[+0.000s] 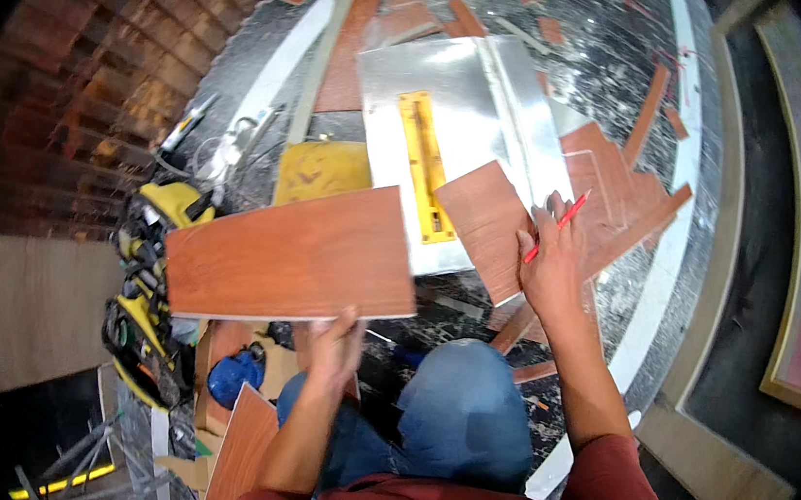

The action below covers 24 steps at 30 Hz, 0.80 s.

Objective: The person uses a table saw to cut a long piece of wood flooring. They then use a pencil to mark measurements on the cut pieces and a utility knife to score the surface of the wood.

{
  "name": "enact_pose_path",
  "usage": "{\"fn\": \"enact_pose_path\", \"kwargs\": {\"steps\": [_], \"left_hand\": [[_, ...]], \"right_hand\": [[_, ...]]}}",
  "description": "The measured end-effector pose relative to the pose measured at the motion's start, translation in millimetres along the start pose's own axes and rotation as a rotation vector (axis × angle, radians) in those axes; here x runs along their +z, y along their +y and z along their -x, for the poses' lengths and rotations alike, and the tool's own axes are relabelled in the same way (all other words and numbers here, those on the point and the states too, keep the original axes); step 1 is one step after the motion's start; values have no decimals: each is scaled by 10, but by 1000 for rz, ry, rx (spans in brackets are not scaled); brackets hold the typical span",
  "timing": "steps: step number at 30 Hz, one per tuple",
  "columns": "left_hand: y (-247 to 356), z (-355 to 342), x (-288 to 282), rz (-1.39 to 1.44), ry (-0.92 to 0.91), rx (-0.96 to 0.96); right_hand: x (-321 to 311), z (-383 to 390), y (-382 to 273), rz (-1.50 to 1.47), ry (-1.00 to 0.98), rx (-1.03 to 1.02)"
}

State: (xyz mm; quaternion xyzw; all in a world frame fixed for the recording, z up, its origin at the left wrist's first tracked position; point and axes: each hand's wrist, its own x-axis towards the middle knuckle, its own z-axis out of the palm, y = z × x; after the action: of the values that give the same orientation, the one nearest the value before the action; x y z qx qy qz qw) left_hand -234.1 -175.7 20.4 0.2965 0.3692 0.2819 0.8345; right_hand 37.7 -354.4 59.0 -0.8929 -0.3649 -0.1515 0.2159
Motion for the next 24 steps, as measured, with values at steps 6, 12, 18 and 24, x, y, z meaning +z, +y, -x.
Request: {"fn": "enact_pose_path", "kwargs": {"steps": [6,12,18,24], "left_hand": [[434,348,-683,-161,117,29],[1090,935,-1508,-384,85,204],[1484,1643,-1467,-643,471,394],[1763,2845,-1135,-701,814,417]], "right_hand": [[-16,-251,755,-234,-165,503],[169,-868,1819,-41,-87,420],[615,-2439,1220,-204,-64,-4],[1321,-3580,543,-321,-587,-92]]}}
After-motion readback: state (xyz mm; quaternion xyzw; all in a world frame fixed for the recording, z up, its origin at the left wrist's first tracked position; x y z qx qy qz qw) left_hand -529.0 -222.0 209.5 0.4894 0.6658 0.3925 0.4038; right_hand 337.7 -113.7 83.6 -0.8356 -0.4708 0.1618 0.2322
